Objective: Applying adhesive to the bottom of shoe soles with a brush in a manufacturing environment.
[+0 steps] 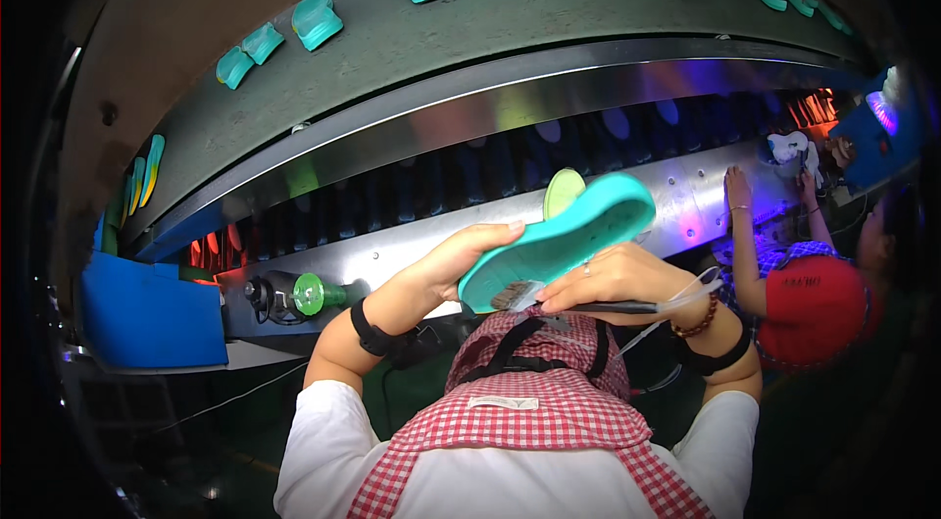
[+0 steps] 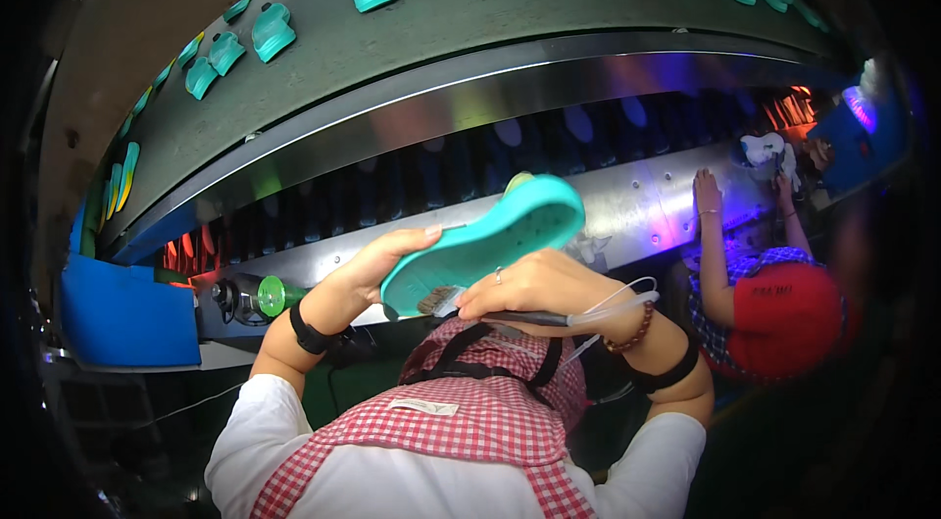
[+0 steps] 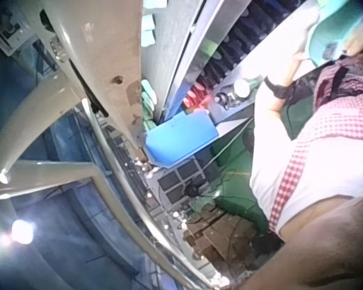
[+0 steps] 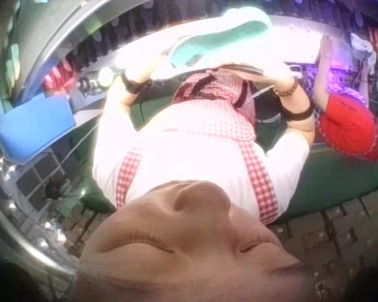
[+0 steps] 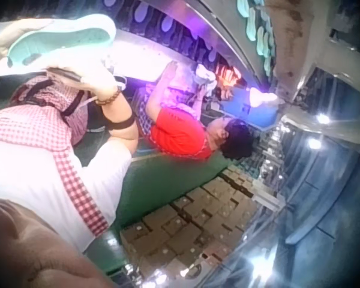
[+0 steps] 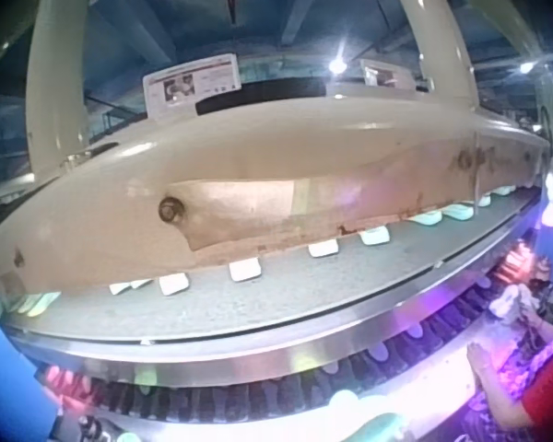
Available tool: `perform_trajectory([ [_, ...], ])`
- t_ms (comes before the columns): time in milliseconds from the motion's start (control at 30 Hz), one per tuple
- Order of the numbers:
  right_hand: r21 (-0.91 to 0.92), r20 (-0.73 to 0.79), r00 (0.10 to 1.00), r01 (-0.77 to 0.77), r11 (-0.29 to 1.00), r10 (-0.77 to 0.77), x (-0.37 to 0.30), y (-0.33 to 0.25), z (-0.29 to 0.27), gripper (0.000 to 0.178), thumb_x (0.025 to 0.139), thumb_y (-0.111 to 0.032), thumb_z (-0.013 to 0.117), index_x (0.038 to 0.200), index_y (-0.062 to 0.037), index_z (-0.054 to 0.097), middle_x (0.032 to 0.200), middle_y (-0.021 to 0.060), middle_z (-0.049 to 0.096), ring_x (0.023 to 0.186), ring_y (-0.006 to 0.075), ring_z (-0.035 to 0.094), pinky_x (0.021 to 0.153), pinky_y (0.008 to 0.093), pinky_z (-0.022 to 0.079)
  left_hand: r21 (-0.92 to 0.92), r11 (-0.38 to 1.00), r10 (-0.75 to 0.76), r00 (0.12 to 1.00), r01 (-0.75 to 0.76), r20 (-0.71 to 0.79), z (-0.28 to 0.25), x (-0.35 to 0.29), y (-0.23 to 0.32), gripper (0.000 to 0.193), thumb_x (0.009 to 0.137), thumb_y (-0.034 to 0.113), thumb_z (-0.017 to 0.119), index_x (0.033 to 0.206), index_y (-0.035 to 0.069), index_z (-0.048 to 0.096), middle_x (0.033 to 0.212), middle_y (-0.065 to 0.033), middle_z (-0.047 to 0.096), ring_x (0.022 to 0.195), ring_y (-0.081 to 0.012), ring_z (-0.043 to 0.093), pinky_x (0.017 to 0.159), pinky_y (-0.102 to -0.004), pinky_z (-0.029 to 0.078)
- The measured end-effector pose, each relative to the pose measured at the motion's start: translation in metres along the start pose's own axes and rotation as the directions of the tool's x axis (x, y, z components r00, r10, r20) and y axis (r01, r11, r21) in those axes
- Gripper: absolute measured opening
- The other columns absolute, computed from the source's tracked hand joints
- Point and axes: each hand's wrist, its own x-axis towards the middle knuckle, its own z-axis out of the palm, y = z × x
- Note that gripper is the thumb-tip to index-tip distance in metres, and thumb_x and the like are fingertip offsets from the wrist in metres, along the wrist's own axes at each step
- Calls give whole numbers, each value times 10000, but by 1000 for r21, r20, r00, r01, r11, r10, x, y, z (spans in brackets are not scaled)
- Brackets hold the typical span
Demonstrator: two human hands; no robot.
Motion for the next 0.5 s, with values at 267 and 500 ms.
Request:
perform_trajectory([
  [267, -73, 27, 998, -49, 996, 51, -8, -5, -10, 238, 683, -52, 597, 917, -92, 620, 937, 68, 637, 843, 250, 610, 709, 312, 487, 86, 996, -33, 998, 38, -54, 5, -10, -1, 427, 878, 314, 511, 1148, -17, 523, 995, -132, 611, 840, -175, 620, 734, -291, 517],
  [500, -57, 70, 994, -83, 995, 86, -10, -4, -19, 189, 769, -106, 582, 954, -96, 618, 958, 77, 636, 864, 251, 610, 713, 315, 496, 135, 990, -30, 998, 39, -63, -2, -18, 2, 417, 892, 305, 484, 1152, -20, 513, 1010, -138, 606, 854, -168, 618, 737, -279, 518],
])
